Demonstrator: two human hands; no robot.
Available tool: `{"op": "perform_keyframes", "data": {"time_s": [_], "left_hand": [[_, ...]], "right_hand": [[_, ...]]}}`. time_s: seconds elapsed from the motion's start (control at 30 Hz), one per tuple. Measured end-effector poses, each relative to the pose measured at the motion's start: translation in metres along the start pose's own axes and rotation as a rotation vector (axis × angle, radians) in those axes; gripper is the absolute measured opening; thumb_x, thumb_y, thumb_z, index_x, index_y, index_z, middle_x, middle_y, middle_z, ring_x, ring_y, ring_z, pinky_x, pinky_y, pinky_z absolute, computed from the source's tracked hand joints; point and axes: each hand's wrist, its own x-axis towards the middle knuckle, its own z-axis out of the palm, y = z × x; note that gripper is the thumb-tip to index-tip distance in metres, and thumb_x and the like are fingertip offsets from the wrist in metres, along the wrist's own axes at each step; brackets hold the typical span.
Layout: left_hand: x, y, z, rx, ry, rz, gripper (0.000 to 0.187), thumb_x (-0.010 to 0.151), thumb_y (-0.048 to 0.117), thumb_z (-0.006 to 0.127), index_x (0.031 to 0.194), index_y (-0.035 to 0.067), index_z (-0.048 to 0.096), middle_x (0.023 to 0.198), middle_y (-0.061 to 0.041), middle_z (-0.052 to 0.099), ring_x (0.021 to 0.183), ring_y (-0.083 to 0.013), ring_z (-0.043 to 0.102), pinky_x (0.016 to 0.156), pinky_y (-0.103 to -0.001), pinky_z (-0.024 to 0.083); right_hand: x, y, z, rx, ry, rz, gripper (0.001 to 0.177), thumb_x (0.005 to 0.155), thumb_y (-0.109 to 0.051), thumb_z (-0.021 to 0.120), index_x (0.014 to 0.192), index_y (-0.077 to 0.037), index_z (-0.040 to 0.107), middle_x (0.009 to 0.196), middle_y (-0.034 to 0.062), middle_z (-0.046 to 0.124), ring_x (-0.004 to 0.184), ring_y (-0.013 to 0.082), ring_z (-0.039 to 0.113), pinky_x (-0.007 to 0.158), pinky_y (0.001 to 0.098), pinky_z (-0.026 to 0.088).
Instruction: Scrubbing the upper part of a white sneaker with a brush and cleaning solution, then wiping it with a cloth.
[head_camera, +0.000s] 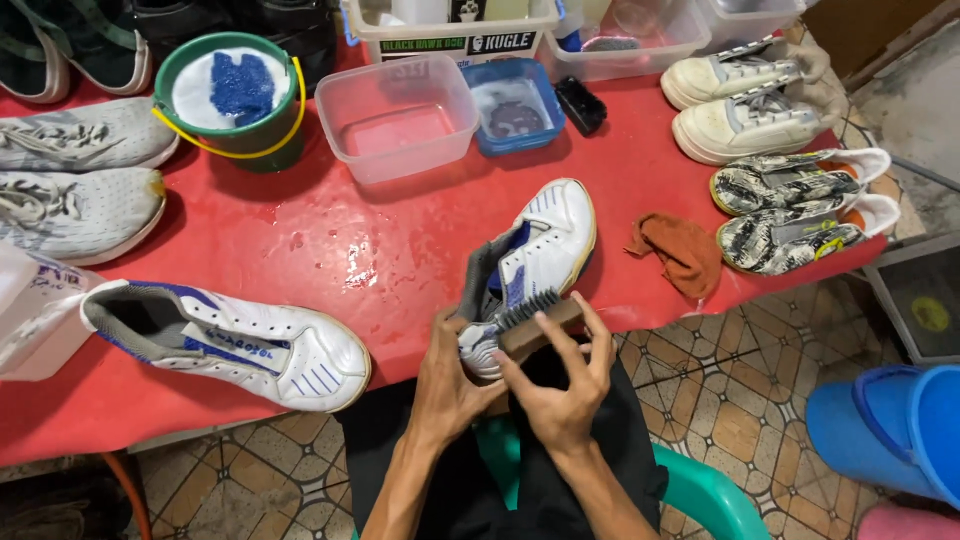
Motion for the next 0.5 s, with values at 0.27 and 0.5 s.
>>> {"op": "perform_keyframes", "data": {"time_s": [0.27,0.5], "left_hand": [[0.0,0.015,0.001,0.099,-0.014,-0.097,0.074,0.069,0.025,0.088,0.126,0.004,0.047,0.131,-0.015,0.056,0.094,-0.0336,0.073,0.071,-0.043,0.061],[0.005,0.019,-0.003,-0.038,-0.029,-0.057,0.072,0.071,0.028,0.086,0.127,0.006,0.048,0.132,-0.013,0.056,0.107,-0.0325,0.067,0.085,-0.042,0.057]], "right_hand": [[0.006,-0.005,-0.001,-0.031,0.03,0.032,0.063,0.064,-0.024,0.094,0.121,-0.008,0.071,0.145,0.024,0.052,0.121,0.0339,0.056,0.09,0.0399,0.049],[0.006,-0.001,-0.005,-0.019,-0.069,-0.065,0.065,0.053,-0.037,0.099,0.11,-0.014,0.077,0.141,0.0155,0.058,0.118,0.0299,0.063,0.104,0.044,0.048]]}}
